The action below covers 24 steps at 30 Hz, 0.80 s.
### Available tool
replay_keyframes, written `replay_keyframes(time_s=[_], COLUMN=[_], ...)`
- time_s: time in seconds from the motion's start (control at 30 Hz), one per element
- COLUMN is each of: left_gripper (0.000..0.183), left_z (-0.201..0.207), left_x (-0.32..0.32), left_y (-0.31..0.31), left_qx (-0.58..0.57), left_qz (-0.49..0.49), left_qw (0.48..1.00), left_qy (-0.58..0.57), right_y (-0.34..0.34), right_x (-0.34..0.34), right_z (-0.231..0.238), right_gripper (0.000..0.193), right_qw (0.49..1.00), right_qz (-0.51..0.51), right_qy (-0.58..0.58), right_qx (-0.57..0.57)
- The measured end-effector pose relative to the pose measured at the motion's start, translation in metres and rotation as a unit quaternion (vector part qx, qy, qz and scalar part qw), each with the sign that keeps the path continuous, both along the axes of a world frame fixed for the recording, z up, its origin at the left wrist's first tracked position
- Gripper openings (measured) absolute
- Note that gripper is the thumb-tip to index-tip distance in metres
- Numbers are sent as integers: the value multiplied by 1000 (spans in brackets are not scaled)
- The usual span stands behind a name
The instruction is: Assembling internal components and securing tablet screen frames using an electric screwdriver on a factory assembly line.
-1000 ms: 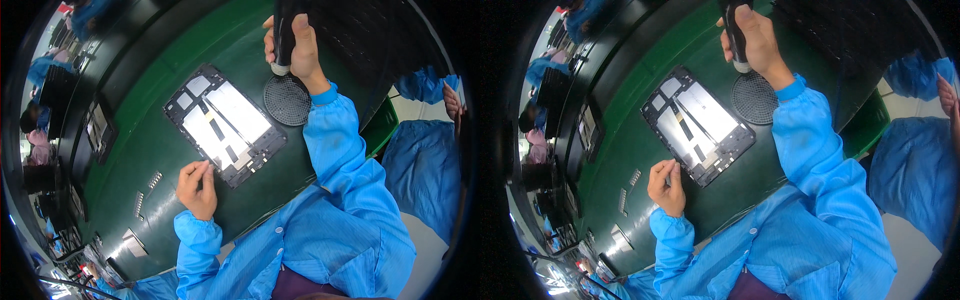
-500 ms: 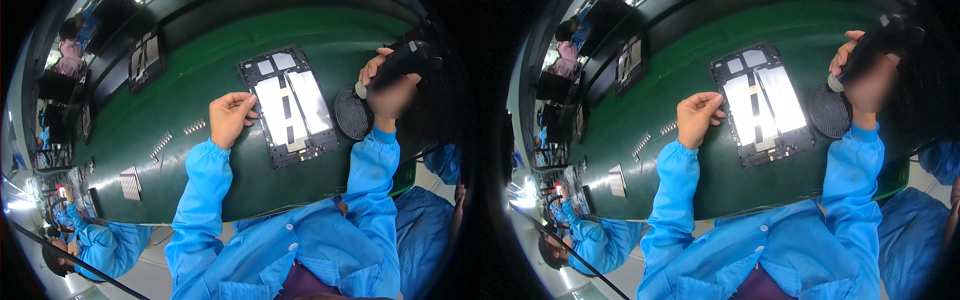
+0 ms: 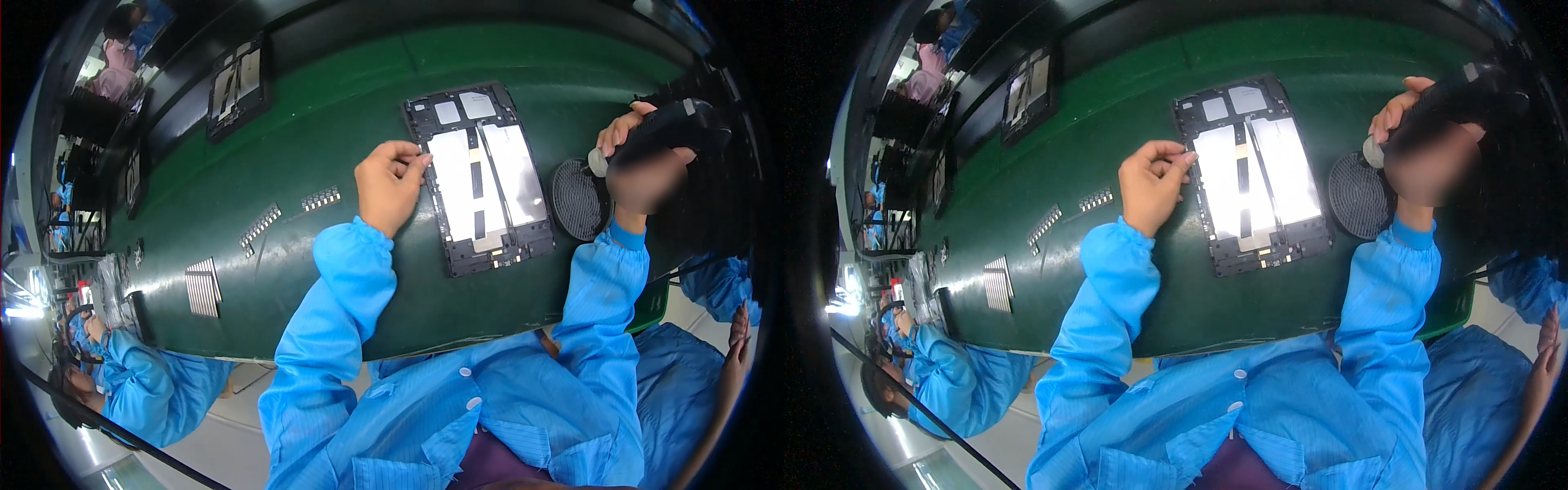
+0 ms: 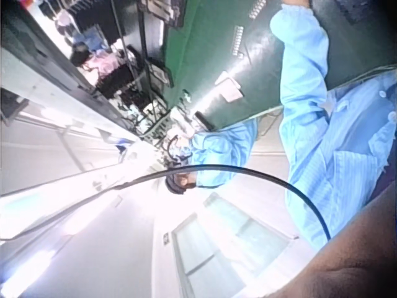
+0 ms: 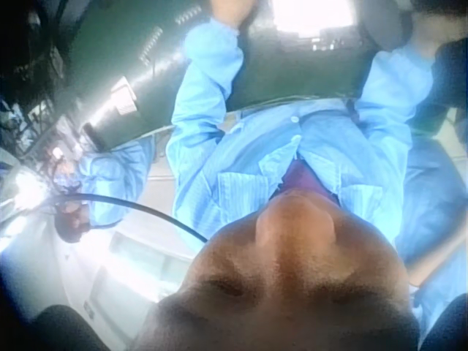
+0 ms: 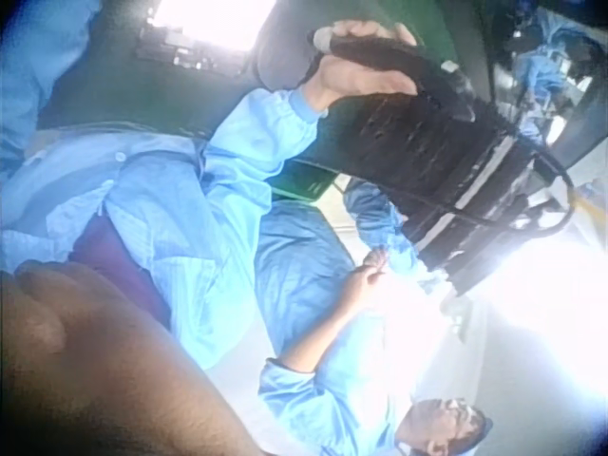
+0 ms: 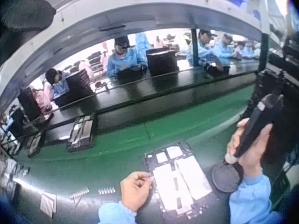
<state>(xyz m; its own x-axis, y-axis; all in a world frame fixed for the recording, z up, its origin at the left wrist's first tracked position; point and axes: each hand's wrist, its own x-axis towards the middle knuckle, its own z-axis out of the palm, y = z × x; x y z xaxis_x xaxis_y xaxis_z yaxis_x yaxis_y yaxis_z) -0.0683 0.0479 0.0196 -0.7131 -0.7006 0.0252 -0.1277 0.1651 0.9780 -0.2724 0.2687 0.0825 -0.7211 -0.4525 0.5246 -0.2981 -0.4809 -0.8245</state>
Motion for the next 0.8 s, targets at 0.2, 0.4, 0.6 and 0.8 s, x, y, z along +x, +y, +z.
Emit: replay_keyframes(time_s=[0.2,0.4,0.6,0.8], left_gripper=[16,25,26,25], left_z=[2,8,3,3], left_x=[17,21,18,21], left_y=[17,16,15,13], left_qx=[-362,-392,-413,-410], left_qz=[-15,-32,-9,-11], left_qw=[932,918,910,912], left_qy=[-18,-58,-26,-9], right_y=[-16,-105,-177,-188], right_x=[15,53,76,79], right_z=[10,35,17,7], right_gripper=[89,91,78,78], right_qw=[996,977,978,979], right_qz=[85,214,200,195], right_qy=[-14,-13,-48,-32], right_qx=[-21,10,23,59])
